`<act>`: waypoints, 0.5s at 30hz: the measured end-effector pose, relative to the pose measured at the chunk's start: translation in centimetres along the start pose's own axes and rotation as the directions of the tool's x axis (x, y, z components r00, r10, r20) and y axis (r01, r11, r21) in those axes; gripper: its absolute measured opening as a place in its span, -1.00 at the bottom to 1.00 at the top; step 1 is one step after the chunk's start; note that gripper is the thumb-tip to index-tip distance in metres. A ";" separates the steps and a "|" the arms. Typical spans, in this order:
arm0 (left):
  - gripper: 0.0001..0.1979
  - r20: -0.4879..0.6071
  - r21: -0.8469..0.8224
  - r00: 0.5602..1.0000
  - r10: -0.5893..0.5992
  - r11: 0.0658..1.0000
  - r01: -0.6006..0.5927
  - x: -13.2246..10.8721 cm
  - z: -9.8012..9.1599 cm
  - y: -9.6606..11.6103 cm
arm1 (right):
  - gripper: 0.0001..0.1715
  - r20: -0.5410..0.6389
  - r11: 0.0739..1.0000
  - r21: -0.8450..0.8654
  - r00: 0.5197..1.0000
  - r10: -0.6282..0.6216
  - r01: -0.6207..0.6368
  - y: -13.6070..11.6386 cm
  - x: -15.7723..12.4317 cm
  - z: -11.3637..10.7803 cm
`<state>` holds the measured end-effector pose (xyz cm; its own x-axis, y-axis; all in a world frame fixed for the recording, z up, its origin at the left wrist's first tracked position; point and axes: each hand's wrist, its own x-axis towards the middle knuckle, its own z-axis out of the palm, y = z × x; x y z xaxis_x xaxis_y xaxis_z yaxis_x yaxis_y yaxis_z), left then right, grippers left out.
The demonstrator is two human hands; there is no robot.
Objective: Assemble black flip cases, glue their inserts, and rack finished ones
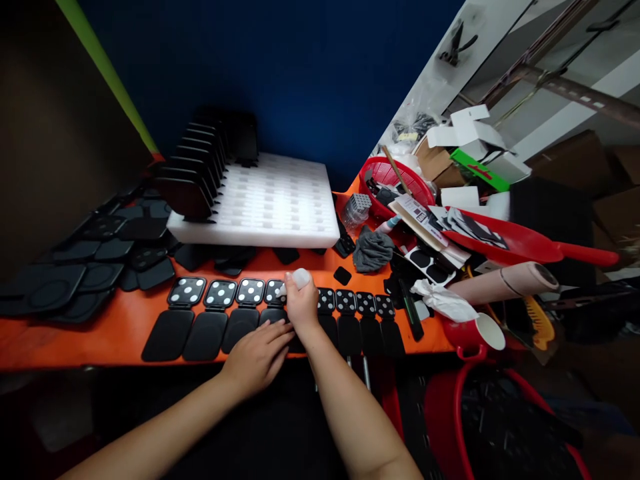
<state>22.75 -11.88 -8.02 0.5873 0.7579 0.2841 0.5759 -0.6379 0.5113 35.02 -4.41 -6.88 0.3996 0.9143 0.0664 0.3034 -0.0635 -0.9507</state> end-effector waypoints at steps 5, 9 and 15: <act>-0.68 -0.006 -0.030 1.000 -0.018 0.999 0.018 -0.1 0.1 0.0 | -0.60 -0.012 0.998 -0.048 0.999 -0.037 0.036 0.1 0.7 -0.4; -0.69 0.004 -0.046 1.000 -0.028 0.999 0.029 0.0 0.2 0.0 | -0.57 -0.013 1.000 0.003 0.999 -0.030 0.030 -0.1 1.1 0.3; -0.68 -0.006 -0.064 0.999 -0.038 0.997 0.038 0.1 0.2 0.2 | -0.59 -0.044 1.000 -0.008 0.999 -0.028 0.027 0.0 1.4 1.0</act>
<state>23.01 -11.93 -8.05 0.5617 0.7824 0.2690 0.5598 -0.5988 0.5727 34.71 -2.75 -7.05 0.4284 0.8974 0.1057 0.3211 -0.0418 -0.9461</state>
